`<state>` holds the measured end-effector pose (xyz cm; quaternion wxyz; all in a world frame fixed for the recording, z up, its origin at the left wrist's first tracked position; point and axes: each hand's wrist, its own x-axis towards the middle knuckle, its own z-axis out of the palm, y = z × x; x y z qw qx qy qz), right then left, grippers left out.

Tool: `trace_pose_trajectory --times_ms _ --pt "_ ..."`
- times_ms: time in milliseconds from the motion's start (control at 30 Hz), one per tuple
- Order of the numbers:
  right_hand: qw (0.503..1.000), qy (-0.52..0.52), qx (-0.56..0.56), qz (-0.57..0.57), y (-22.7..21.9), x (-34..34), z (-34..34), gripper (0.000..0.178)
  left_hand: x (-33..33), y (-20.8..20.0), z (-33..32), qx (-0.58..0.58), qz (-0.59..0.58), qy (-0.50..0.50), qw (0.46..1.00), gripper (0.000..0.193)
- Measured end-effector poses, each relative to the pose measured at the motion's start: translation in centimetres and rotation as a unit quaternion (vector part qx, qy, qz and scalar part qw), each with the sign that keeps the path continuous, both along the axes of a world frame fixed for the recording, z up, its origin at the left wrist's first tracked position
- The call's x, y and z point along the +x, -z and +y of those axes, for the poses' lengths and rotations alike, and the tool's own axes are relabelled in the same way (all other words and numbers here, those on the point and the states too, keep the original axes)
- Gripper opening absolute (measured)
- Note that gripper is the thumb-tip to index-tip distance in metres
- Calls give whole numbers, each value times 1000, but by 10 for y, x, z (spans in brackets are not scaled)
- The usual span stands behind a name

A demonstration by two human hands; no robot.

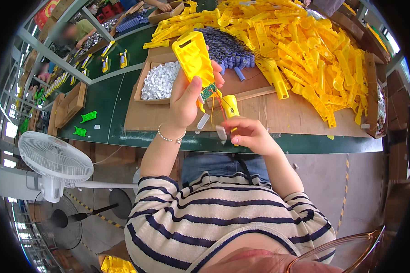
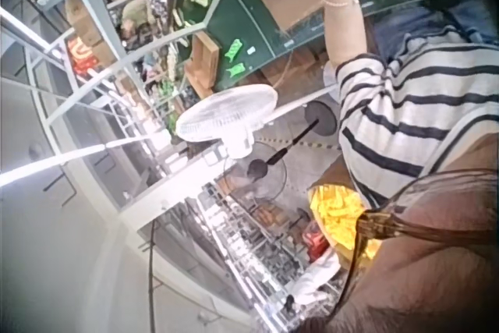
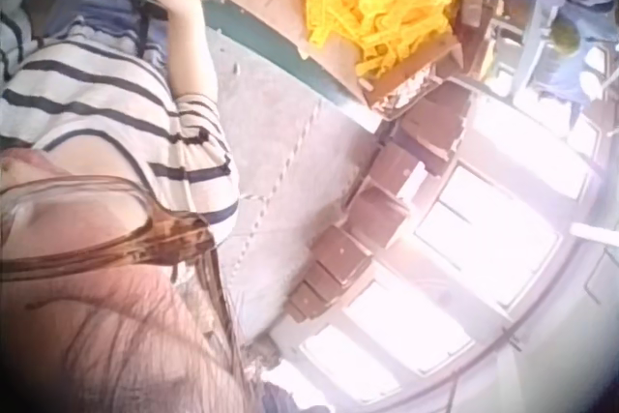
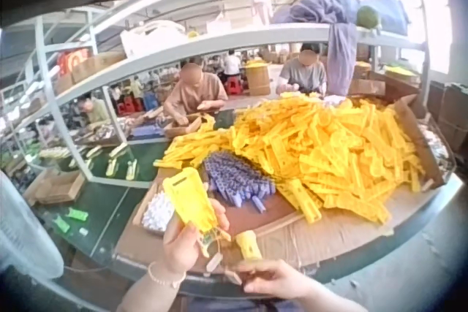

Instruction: Assembling electronic and internal components into yellow flashlight housings.

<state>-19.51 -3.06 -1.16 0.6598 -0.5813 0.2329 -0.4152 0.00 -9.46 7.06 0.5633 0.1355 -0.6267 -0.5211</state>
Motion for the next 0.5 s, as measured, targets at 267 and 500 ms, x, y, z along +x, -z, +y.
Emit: trace_pose_trajectory --times_ms 267,500 --pt "988 118 -88 56 18 42 -31 61 -14 6 7 7 -12 41 999 65" --pt "980 145 -129 45 19 47 -34 60 -5 7 7 26 22 23 999 67"
